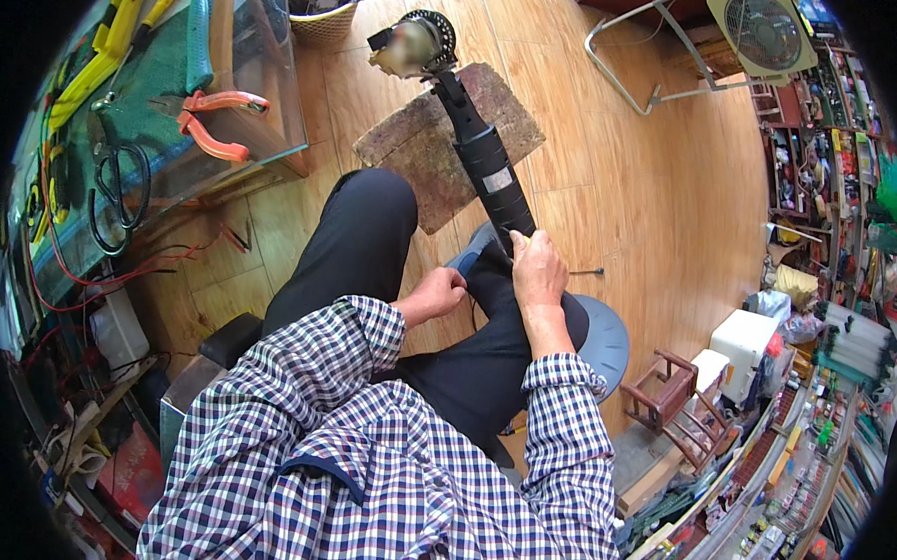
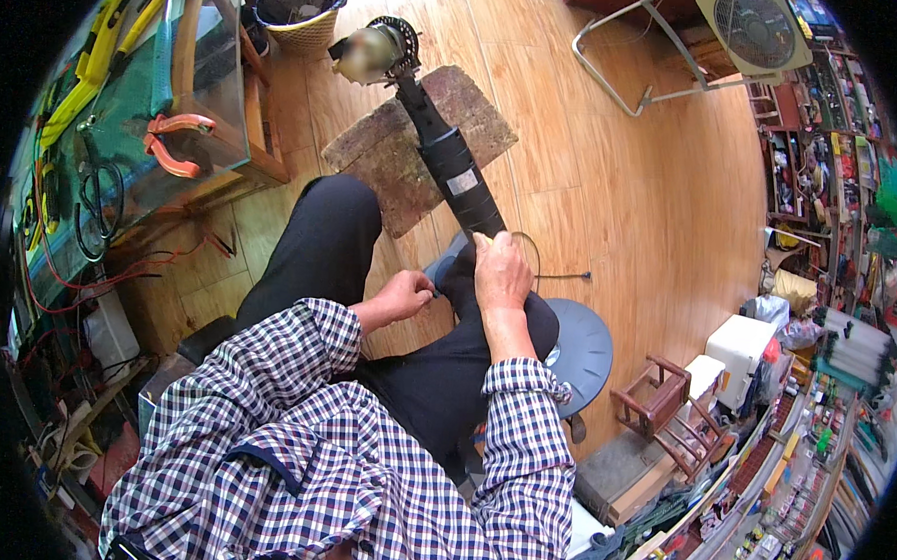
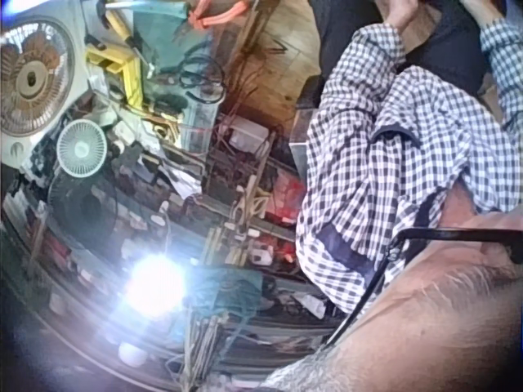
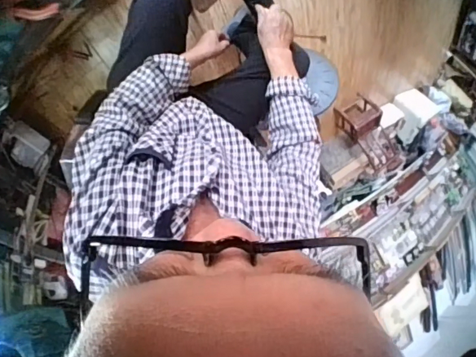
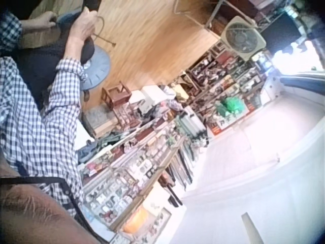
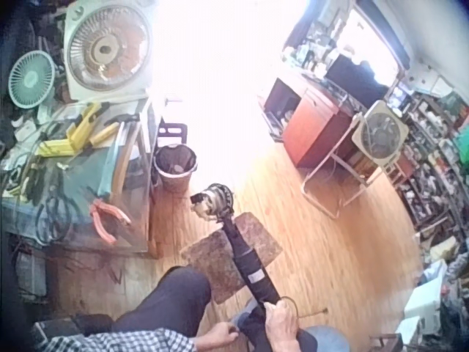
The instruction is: The person uses a screwdriver to tighten screws on the motor housing of a standing fan. They repeatedly insert and turn the screwdriver at multiple screw locations along the fan's central shaft while seated on the floor.
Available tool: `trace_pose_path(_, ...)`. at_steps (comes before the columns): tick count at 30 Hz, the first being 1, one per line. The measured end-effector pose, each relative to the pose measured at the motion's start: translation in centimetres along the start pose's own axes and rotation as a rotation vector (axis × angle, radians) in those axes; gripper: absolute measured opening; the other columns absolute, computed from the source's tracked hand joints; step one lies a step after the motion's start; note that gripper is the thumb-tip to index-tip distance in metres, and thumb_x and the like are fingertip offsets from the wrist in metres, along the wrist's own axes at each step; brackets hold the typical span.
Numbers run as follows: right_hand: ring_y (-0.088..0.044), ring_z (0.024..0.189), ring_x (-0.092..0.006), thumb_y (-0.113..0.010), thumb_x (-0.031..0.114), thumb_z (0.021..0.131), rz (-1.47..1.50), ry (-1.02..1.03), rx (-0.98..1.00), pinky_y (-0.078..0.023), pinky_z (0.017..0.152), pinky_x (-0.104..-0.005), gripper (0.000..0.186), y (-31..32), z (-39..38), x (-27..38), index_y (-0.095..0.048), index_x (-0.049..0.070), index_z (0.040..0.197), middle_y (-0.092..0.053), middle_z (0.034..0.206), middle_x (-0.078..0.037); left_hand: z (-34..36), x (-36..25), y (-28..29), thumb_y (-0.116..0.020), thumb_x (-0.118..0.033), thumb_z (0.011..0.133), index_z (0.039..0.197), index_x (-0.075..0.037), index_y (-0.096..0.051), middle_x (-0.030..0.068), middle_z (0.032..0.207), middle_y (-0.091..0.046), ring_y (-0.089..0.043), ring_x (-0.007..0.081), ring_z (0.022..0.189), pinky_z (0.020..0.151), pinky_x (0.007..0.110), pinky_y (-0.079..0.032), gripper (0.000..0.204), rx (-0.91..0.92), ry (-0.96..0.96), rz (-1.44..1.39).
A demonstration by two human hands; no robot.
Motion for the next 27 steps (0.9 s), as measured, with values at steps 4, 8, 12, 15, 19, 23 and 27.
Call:
trace_pose_path(4, -0.069, 0.093, -0.0473, -0.062, 0.04, 0.105, 0.003, 0.003, 0.021, -0.055, 0.08, -0.0576, 0.041, 0.6, -0.5, 0.6, -0.059, 0.0, 0.108, -0.069, 0.095, -0.026, 0.0, 0.3, 0.0, -0.065, -0.011, 0.094, 0.108, 0.004, -0.075, 0.0142, 0.088, -0.077, -0.073, 0.0207, 0.076, 0.071, 0.037, -0.059, 0.024, -0.017, -0.021, 0.008)
trace_pose_path(8, -0.068, 0.095, -0.0468, -0.063, 0.032, 0.104, 0.108, 0.151, -0.039, -0.055, 0.08, -0.0551, 0.033, -0.5, -0.3, -0.5, -0.058, 0.0, 0.106, -0.067, 0.1, -0.027, 0.7, 0.9, -0.6, -0.066, -0.012, 0.093, 0.107, 0.003, -0.076, 0.0146, 0.09, -0.078, -0.075, 0.0213, 0.078, 0.074, 0.038, -0.059, 0.023, -0.032, -0.046, 0.048)
trace_pose_path(12, -0.07, 0.09, -0.0452, -0.063, 0.036, 0.104, -0.004, 0.113, -0.024, -0.056, 0.076, -0.0556, 0.035, 0.2, -0.1, 0.6, -0.061, 0.002, 0.1, -0.069, 0.094, -0.024, 0.2, 0.6, -0.5, -0.068, -0.013, 0.093, 0.107, 0.002, -0.077, 0.0154, 0.094, -0.079, -0.076, 0.0235, 0.084, 0.078, 0.039, -0.06, 0.023, -0.085, -0.119, 0.092)
trace_pose_path(15, -0.071, 0.086, -0.0453, -0.065, 0.041, 0.103, -0.032, 0.092, -0.019, -0.056, 0.073, -0.0567, 0.041, 0.8, -0.1, 1.4, -0.065, 0.002, 0.091, -0.072, 0.087, -0.023, 0.1, -0.1, 0.0, -0.068, -0.016, 0.092, 0.107, 0.001, -0.077, 0.0163, 0.097, -0.079, -0.076, 0.0275, 0.089, 0.083, 0.041, -0.06, 0.024, -0.074, -0.095, 0.096)
trace_pose_path(19, -0.071, 0.093, -0.0461, -0.068, 0.036, 0.101, -0.028, 0.026, 0.039, -0.055, 0.081, -0.0563, 0.036, 1.6, 0.0, 2.4, -0.064, 0.0, 0.102, -0.072, 0.097, -0.025, -0.4, -0.4, 0.1, -0.068, -0.016, 0.092, 0.108, 0.001, -0.078, 0.0177, 0.099, -0.079, -0.076, 0.0293, 0.092, 0.084, 0.041, -0.059, 0.025, -0.079, -0.092, 0.091)
trace_pose_path(23, -0.069, 0.101, -0.0429, -0.064, 0.027, 0.103, -0.047, 0.105, 0.023, -0.055, 0.085, -0.054, 0.027, 1.1, 0.1, 2.1, -0.058, 0.002, 0.11, -0.07, 0.104, -0.023, -0.9, -1.1, 0.2, -0.068, -0.015, 0.092, 0.108, 0.001, -0.077, 0.0182, 0.1, -0.079, -0.076, 0.0295, 0.093, 0.085, 0.041, -0.059, 0.024, -0.081, -0.09, 0.079)
trace_pose_path(27, -0.071, 0.094, -0.04, -0.062, 0.032, 0.106, -0.078, 0.143, -0.038, -0.057, 0.078, -0.0522, 0.03, 0.6, 0.3, 1.9, -0.06, 0.002, 0.101, -0.07, 0.095, -0.022, -0.6, -0.7, 0.1, -0.068, -0.015, 0.092, 0.107, 0.001, -0.077, 0.0185, 0.1, -0.079, -0.076, 0.0298, 0.094, 0.086, 0.041, -0.059, 0.024, -0.085, -0.1, 0.062)
Point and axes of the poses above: each hand's wrist, its own z-axis towards the middle knuckle, its own y-axis out of the back of the hand, x = y × z, the point moved 3 cm from there along z, towards the middle knuckle
